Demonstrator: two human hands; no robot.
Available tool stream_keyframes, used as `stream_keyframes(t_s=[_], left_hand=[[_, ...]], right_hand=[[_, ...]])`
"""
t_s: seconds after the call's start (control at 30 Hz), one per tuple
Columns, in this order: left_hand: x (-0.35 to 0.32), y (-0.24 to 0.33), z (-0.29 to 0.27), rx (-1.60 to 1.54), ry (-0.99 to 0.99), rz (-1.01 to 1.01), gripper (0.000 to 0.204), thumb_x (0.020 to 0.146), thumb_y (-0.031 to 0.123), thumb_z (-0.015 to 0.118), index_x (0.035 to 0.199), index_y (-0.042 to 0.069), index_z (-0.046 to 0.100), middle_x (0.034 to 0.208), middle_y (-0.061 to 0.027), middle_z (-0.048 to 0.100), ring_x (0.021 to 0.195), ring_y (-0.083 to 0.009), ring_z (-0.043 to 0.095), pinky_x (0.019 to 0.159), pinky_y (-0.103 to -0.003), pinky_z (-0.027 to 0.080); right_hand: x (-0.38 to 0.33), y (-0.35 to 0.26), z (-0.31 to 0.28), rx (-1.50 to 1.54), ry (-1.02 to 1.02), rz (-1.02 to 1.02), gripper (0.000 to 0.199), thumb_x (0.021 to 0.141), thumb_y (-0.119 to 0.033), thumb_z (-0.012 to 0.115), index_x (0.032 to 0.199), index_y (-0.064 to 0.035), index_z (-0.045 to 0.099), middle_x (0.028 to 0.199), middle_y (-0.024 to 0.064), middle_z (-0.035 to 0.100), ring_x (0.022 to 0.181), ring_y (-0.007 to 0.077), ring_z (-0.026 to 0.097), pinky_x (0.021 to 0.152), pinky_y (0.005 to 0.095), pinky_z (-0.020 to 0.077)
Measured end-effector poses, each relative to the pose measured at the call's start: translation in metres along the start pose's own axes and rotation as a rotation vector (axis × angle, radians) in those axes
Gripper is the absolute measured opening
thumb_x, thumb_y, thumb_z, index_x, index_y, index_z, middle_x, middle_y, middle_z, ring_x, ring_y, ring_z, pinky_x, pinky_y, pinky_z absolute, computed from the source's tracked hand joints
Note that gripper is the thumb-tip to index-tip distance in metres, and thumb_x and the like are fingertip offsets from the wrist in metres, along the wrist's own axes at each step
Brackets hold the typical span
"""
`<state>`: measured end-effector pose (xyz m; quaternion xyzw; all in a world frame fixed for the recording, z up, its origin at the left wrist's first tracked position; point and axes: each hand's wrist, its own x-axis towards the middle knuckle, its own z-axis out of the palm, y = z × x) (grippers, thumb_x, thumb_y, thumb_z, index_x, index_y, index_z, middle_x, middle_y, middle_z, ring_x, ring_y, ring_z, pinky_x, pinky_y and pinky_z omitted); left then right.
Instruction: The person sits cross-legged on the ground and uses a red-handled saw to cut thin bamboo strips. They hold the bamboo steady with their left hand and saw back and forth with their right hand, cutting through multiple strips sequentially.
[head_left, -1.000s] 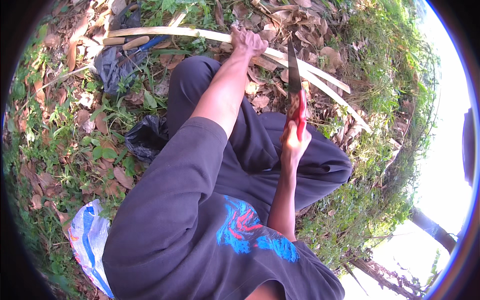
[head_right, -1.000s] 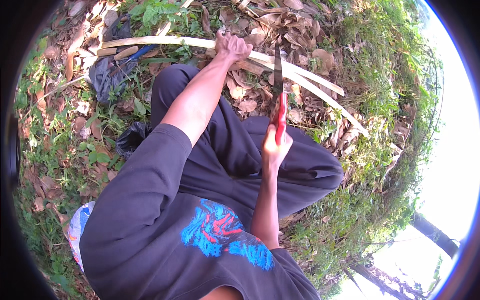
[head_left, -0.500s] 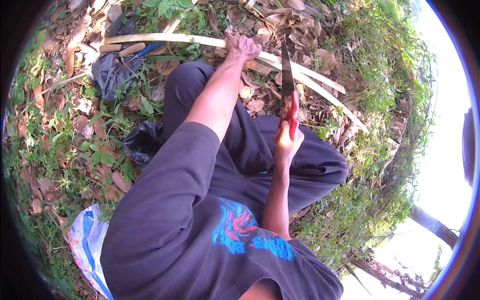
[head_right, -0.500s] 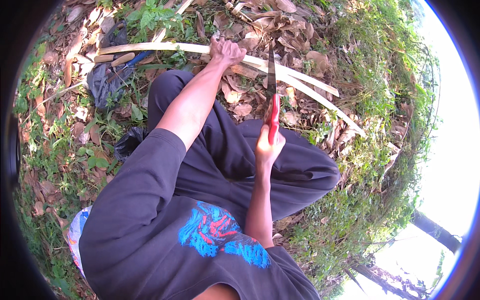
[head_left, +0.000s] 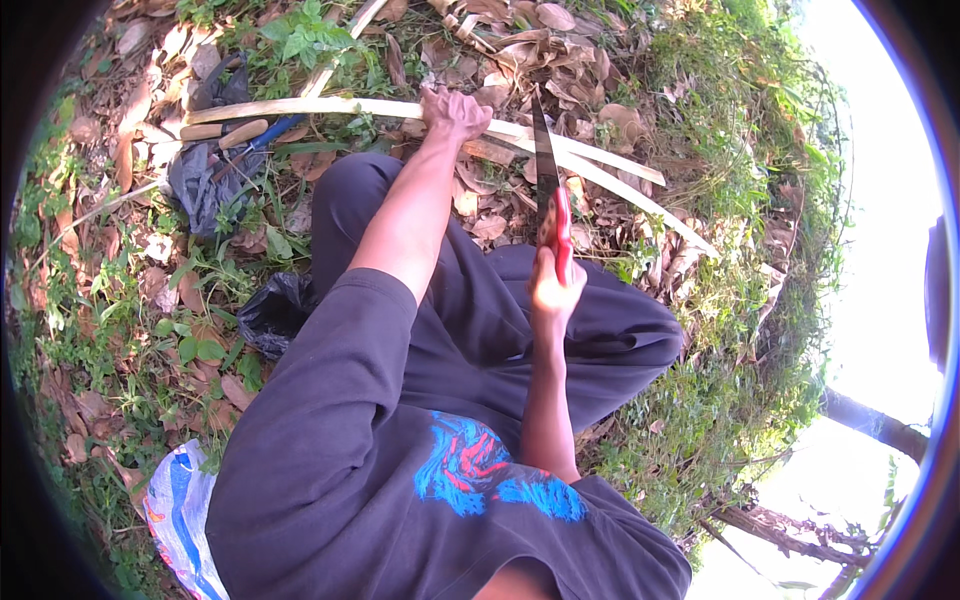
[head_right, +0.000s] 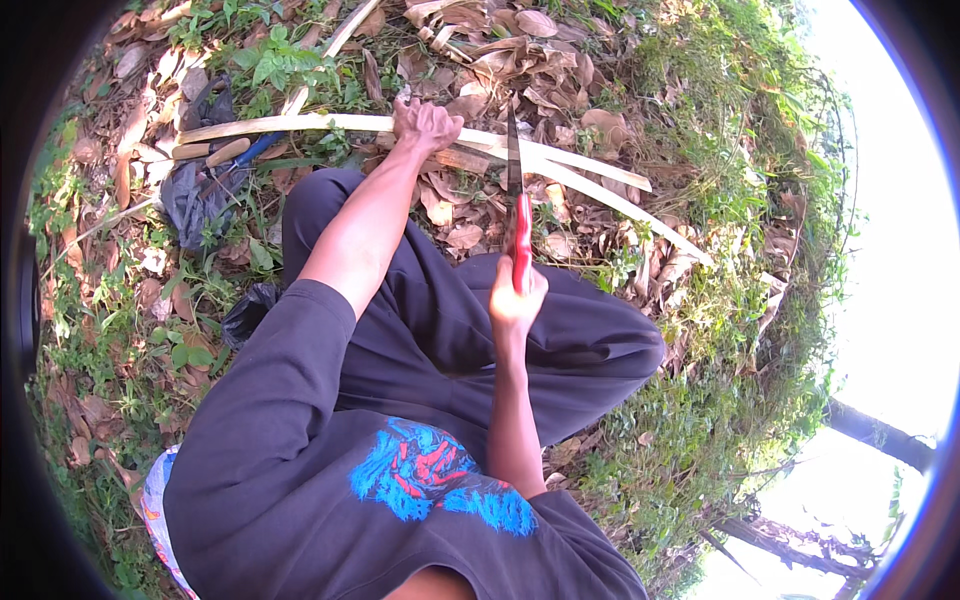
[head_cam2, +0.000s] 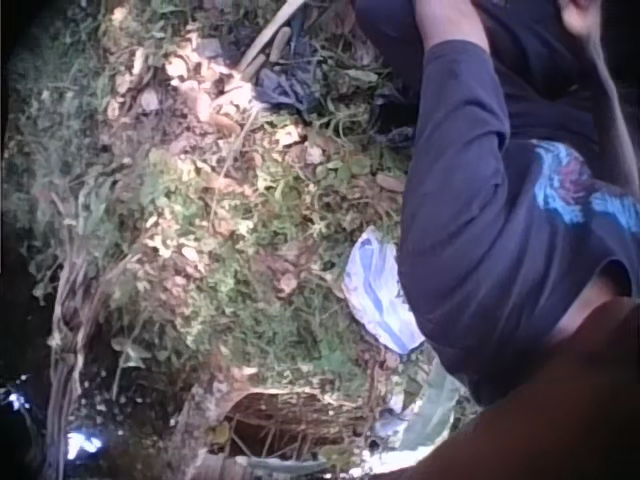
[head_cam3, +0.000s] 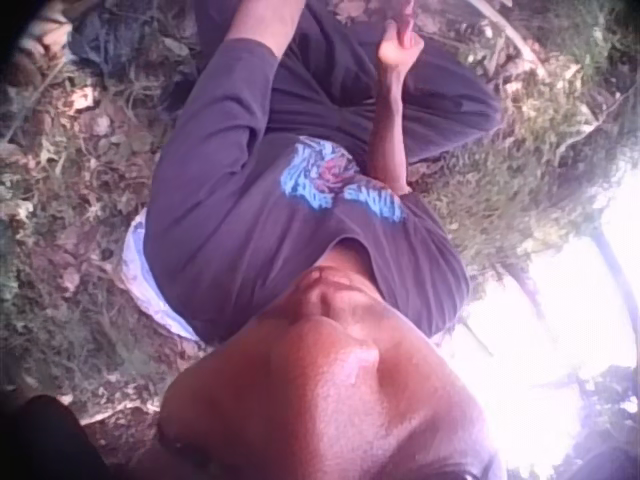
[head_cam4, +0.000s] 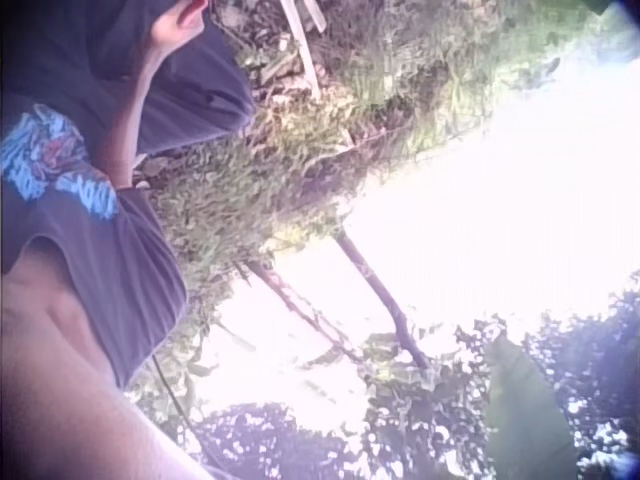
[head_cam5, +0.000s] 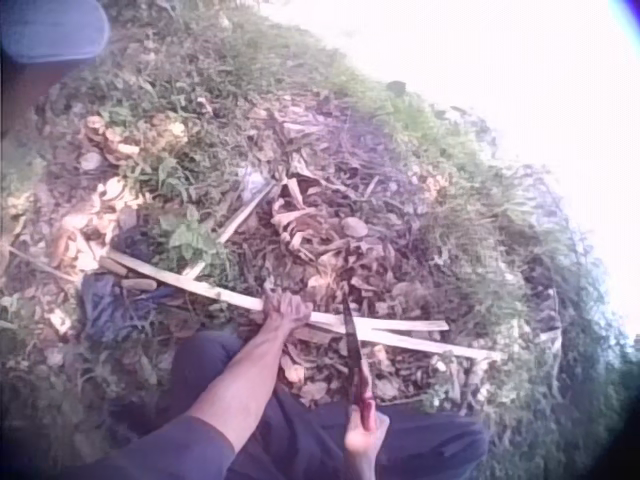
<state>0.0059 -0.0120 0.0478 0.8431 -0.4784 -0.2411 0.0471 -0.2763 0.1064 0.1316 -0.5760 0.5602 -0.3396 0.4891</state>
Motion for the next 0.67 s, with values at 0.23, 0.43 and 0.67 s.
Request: stream_keyframes(t_s=[0.23, 0.43, 0.67], left_hand=[[0.008, -0.006, 0.015, -0.033, 0.074, 0.0, 0.052, 0.089, 0.043, 0.038, 0.097, 0.006, 0.075, 0.111, -0.0149, 0.071, 0.116, -0.0315, 0.058, 0.103, -0.059, 0.03], [-0.001, -0.002, 0.015, 0.001, 0.086, -0.002, 0.053, 0.09, 0.044, 0.038, 0.095, 0.007, 0.075, 0.109, -0.0147, 0.072, 0.113, -0.0304, 0.059, 0.102, -0.059, 0.03], [0.003, 0.001, 0.011, 0.033, 0.049, -0.006, 0.054, 0.091, 0.047, 0.039, 0.105, 0.009, 0.074, 0.118, -0.0187, 0.068, 0.12, -0.032, 0.058, 0.106, -0.062, 0.028]], right_hand=[[-0.014, -0.012, 0.008, -0.013, -0.062, 0.015, 0.038, 0.091, -0.005, 0.06, 0.059, -0.0053, 0.04, 0.052, -0.0061, 0.039, 0.049, 0.0031, 0.033, 0.045, 0.0292, 0.0249], [-0.035, -0.005, -0.014, -0.017, -0.032, 0.005, 0.033, 0.092, -0.006, 0.058, 0.062, -0.0033, 0.047, 0.055, -0.0066, 0.04, 0.052, 0.0019, 0.034, 0.047, 0.0266, 0.0254], [0.012, 0.021, 0.017, -0.071, 0.02, -0.011, 0.037, 0.089, -0.015, 0.063, 0.059, -0.0026, 0.045, 0.051, -0.0017, 0.043, 0.049, 0.0066, 0.041, 0.046, 0.0313, 0.0331]])
